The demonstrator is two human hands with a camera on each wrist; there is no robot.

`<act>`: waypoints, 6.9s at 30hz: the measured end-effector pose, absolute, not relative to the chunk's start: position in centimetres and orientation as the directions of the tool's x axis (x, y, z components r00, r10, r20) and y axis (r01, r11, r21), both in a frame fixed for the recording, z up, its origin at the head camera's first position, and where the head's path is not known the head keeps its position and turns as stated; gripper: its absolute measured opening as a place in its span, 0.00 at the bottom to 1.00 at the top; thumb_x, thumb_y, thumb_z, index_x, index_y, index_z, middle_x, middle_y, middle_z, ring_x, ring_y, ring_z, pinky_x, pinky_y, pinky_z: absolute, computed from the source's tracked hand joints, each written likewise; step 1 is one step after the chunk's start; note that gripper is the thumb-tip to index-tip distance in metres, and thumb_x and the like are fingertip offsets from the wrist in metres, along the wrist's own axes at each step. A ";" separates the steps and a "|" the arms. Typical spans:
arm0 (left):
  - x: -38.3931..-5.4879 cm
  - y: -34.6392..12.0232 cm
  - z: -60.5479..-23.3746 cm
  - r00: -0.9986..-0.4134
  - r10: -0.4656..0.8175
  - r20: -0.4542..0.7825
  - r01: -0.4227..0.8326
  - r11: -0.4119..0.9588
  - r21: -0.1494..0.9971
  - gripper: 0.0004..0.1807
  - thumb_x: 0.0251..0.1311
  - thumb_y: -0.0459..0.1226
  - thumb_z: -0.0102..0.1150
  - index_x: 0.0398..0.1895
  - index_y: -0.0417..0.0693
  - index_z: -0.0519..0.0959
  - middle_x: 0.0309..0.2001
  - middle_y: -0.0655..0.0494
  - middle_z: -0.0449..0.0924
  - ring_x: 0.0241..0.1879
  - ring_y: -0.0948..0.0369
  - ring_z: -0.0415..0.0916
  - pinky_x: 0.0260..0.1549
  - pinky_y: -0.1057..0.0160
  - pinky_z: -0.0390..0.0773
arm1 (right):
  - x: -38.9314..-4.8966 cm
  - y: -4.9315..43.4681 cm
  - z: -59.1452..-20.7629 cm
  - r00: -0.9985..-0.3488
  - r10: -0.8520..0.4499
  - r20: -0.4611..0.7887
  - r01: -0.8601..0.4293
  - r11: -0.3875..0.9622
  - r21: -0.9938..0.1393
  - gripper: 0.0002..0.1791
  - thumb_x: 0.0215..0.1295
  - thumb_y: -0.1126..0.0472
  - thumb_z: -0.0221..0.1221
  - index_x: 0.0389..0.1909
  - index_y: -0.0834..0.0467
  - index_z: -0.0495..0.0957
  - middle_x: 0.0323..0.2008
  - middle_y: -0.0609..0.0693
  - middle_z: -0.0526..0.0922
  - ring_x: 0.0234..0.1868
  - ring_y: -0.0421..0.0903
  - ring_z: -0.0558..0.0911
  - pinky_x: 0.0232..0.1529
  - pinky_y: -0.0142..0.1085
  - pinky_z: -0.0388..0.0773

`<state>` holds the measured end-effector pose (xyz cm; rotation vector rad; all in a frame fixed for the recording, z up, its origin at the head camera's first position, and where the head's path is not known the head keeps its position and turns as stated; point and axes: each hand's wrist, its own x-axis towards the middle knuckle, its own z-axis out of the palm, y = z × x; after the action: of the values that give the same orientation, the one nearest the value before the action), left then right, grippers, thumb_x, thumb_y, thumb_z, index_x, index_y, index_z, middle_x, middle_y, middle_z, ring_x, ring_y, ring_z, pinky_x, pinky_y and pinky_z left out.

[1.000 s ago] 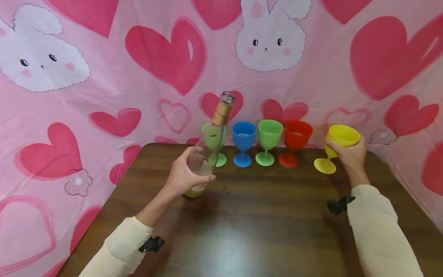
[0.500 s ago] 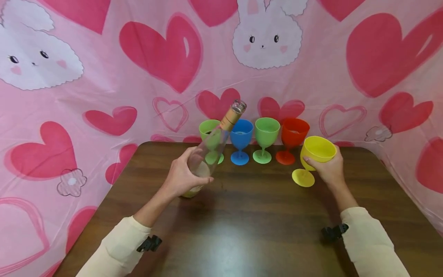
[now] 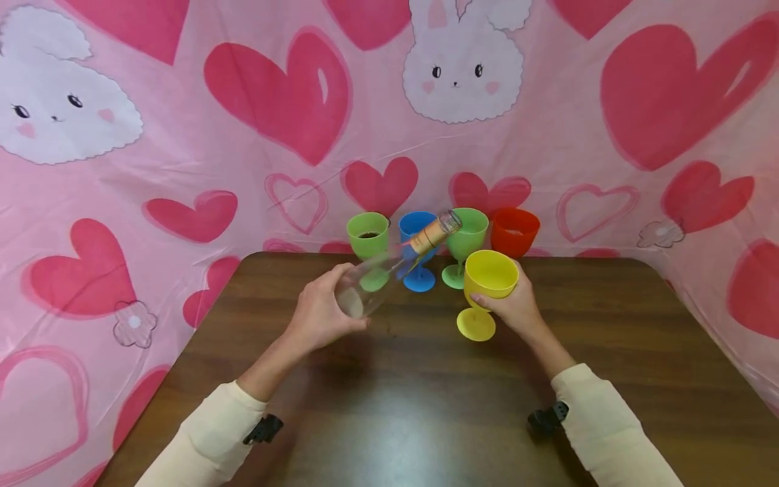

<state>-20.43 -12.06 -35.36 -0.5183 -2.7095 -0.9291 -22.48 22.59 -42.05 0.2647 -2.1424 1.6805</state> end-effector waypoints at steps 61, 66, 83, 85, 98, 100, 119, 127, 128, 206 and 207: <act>-24.0 -15.0 -32.8 -0.778 0.392 0.491 0.399 0.912 -0.095 0.38 0.33 0.35 0.73 0.56 0.52 0.71 0.44 0.42 0.80 0.49 0.42 0.76 0.48 0.38 0.70 | -22.9 17.4 -39.5 -0.910 -0.056 0.412 -0.414 0.184 -0.891 0.42 0.44 0.76 0.68 0.63 0.72 0.60 0.55 0.70 0.73 0.44 0.30 0.75 0.48 0.21 0.75; -24.1 -15.1 -32.2 -0.760 0.409 0.505 0.406 0.906 -0.123 0.35 0.33 0.31 0.68 0.53 0.51 0.71 0.44 0.42 0.81 0.49 0.42 0.76 0.47 0.39 0.70 | -23.2 17.4 -39.8 -0.908 -0.049 0.417 -0.418 0.185 -0.889 0.42 0.44 0.76 0.68 0.63 0.71 0.61 0.52 0.60 0.75 0.44 0.29 0.75 0.48 0.21 0.75; -24.0 -14.6 -31.1 -0.696 0.450 0.559 0.395 0.891 -0.226 0.32 0.36 0.32 0.70 0.51 0.51 0.71 0.44 0.42 0.80 0.47 0.41 0.76 0.46 0.41 0.69 | -24.9 18.3 -42.0 -0.899 -0.058 0.433 -0.437 0.172 -0.883 0.43 0.44 0.73 0.70 0.63 0.64 0.62 0.53 0.56 0.75 0.47 0.35 0.77 0.50 0.24 0.76; -23.9 -14.5 -31.0 -0.702 0.452 0.551 0.392 0.890 -0.231 0.32 0.36 0.33 0.70 0.51 0.51 0.71 0.44 0.42 0.80 0.48 0.41 0.76 0.47 0.41 0.69 | -24.9 18.3 -42.0 -0.898 -0.058 0.435 -0.439 0.173 -0.882 0.43 0.44 0.73 0.70 0.64 0.64 0.62 0.53 0.53 0.75 0.48 0.35 0.77 0.50 0.24 0.76; -23.8 -14.4 -30.7 -0.680 0.467 0.565 0.390 0.883 -0.261 0.30 0.39 0.31 0.67 0.51 0.51 0.71 0.43 0.41 0.80 0.47 0.41 0.76 0.48 0.41 0.69 | -24.9 18.3 -42.0 -0.902 -0.062 0.426 -0.430 0.183 -0.884 0.43 0.44 0.74 0.70 0.63 0.66 0.62 0.55 0.62 0.74 0.48 0.35 0.76 0.50 0.22 0.75; -23.8 -14.4 -30.8 -0.680 0.466 0.566 0.390 0.884 -0.259 0.30 0.39 0.31 0.67 0.51 0.51 0.71 0.43 0.41 0.80 0.47 0.40 0.76 0.48 0.41 0.69 | -24.9 18.3 -41.9 -0.903 -0.059 0.425 -0.428 0.185 -0.885 0.43 0.44 0.74 0.70 0.63 0.65 0.62 0.56 0.62 0.74 0.49 0.34 0.76 0.50 0.21 0.75; -23.7 -14.4 -30.7 -0.678 0.463 0.571 0.391 0.885 -0.253 0.31 0.36 0.30 0.67 0.50 0.51 0.71 0.43 0.41 0.80 0.47 0.40 0.76 0.49 0.41 0.69 | -24.9 18.4 -41.9 -0.916 -0.064 0.396 -0.400 0.209 -0.892 0.43 0.46 0.71 0.71 0.64 0.62 0.61 0.57 0.61 0.74 0.51 0.38 0.76 0.49 0.23 0.76; -23.7 -14.5 -30.6 -0.676 0.464 0.572 0.394 0.884 -0.251 0.31 0.35 0.30 0.67 0.50 0.50 0.71 0.43 0.41 0.80 0.47 0.40 0.76 0.49 0.41 0.69 | -24.8 18.3 -41.5 -0.924 -0.061 0.377 -0.382 0.195 -0.903 0.44 0.45 0.74 0.70 0.65 0.67 0.60 0.57 0.67 0.73 0.49 0.39 0.75 0.48 0.21 0.76; -23.7 -14.5 -30.6 -0.675 0.464 0.573 0.395 0.884 -0.251 0.31 0.36 0.30 0.67 0.50 0.50 0.71 0.43 0.41 0.80 0.47 0.40 0.76 0.49 0.41 0.69 | -24.9 18.3 -41.5 -0.925 -0.063 0.375 -0.380 0.194 -0.904 0.44 0.44 0.74 0.70 0.65 0.67 0.60 0.57 0.67 0.73 0.49 0.40 0.75 0.48 0.21 0.76; -23.4 -14.5 -30.0 -0.678 0.484 0.553 0.399 0.875 -0.276 0.30 0.40 0.31 0.66 0.52 0.51 0.70 0.45 0.39 0.79 0.49 0.40 0.75 0.49 0.39 0.69 | -25.0 18.4 -42.0 -0.913 -0.058 0.404 -0.407 0.216 -0.888 0.42 0.46 0.70 0.71 0.64 0.61 0.63 0.57 0.59 0.75 0.53 0.39 0.75 0.52 0.25 0.76; -23.3 -14.5 -29.9 -0.677 0.484 0.554 0.400 0.874 -0.276 0.30 0.40 0.31 0.66 0.52 0.51 0.70 0.45 0.39 0.79 0.49 0.40 0.75 0.49 0.39 0.69 | -25.0 18.4 -42.0 -0.912 -0.058 0.406 -0.408 0.215 -0.887 0.42 0.46 0.70 0.71 0.64 0.61 0.63 0.57 0.59 0.75 0.52 0.39 0.76 0.52 0.25 0.76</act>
<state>-23.35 -14.54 -29.94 -0.6357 -2.3995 0.1737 -24.99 18.39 -42.00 0.4386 -2.2079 1.7520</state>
